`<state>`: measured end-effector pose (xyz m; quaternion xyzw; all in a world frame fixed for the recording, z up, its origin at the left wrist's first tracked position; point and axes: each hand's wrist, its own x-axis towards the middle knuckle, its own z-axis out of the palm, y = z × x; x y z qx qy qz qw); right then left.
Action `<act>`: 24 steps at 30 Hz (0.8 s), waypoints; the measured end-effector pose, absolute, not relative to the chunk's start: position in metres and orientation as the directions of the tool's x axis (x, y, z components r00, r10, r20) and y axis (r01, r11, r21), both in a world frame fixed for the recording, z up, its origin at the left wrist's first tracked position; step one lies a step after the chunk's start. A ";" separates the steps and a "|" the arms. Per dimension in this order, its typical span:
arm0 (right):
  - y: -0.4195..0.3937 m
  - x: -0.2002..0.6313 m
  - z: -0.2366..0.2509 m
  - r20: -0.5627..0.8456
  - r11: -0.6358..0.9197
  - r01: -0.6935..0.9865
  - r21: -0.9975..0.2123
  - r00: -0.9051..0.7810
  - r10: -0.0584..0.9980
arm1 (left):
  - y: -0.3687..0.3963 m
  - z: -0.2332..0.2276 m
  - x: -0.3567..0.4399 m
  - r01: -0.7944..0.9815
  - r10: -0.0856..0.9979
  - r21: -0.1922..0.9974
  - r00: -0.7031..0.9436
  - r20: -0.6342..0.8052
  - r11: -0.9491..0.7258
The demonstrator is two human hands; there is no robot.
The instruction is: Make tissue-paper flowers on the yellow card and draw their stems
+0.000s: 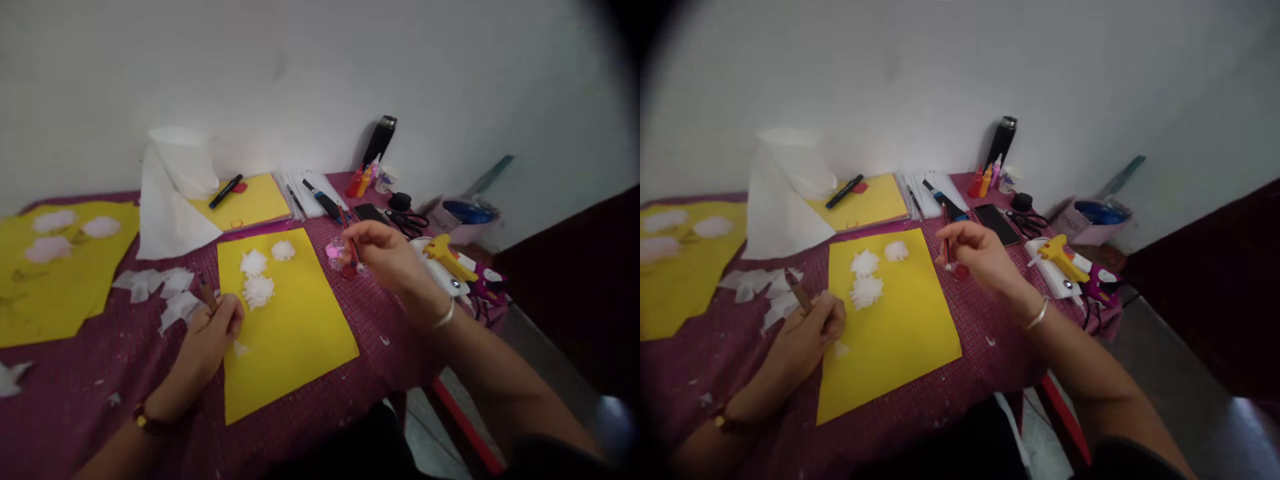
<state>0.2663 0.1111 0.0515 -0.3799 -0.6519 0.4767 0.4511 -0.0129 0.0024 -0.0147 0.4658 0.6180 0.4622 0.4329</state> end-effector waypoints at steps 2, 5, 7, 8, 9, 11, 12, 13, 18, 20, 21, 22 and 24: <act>0.081 0.265 0.045 0.217 0.234 -0.009 -0.972 -0.418 0.882 | 0.003 -0.014 -0.013 0.178 0.975 0.975 -0.199 -0.095 0.131; 0.059 0.263 0.030 0.219 0.244 -0.001 -0.970 -0.441 0.870 | 0.004 -0.013 -0.013 0.154 0.969 0.977 -0.222 -0.108 0.144; 0.054 0.261 0.018 0.249 0.298 0.060 -0.953 -0.407 0.879 | 0.003 -0.012 -0.013 0.125 0.964 0.977 -0.225 -0.141 0.172; 0.053 0.260 0.011 0.275 0.330 0.088 -0.940 -0.380 0.883 | 0.003 -0.012 -0.013 0.113 0.961 0.976 -0.225 -0.160 0.189; 0.052 0.258 0.005 0.288 0.349 0.110 -0.931 -0.366 0.885 | 0.003 -0.011 -0.013 0.103 0.959 0.974 -0.225 -0.174 0.201; 0.051 0.257 -0.006 0.265 0.336 0.117 -0.935 -0.400 0.877 | 0.002 -0.010 -0.012 0.108 0.956 0.971 -0.228 -0.183 0.212; 0.051 0.257 -0.010 0.237 0.316 0.114 -0.942 -0.442 0.865 | 0.002 -0.007 -0.012 0.124 0.958 0.971 -0.228 -0.175 0.206; 0.051 0.257 -0.013 0.209 0.300 0.117 -0.947 -0.488 0.848 | 0.003 -0.004 -0.012 0.148 0.960 0.969 -0.227 -0.162 0.198; 0.054 0.261 -0.021 0.140 0.270 0.215 -0.939 -0.478 0.867 | 0.009 0.020 -0.009 0.262 0.958 0.941 -0.247 -0.149 0.214; 0.056 0.261 -0.023 0.111 0.241 0.238 -0.941 -0.456 0.883 | 0.012 0.026 -0.008 0.274 0.958 0.938 -0.247 -0.147 0.215; 0.056 0.262 -0.024 0.098 0.235 0.248 -0.940 -0.463 0.881 | 0.013 0.027 -0.008 0.272 0.959 0.938 -0.243 -0.149 0.214; 0.057 0.262 -0.025 0.086 0.233 0.258 -0.938 -0.476 0.875 | 0.014 0.027 -0.008 0.265 0.959 0.940 -0.237 -0.154 0.216; 0.057 0.263 -0.026 0.064 0.232 0.282 -0.931 -0.497 0.865 | 0.014 0.023 -0.009 0.231 0.959 0.947 -0.227 -0.172 0.225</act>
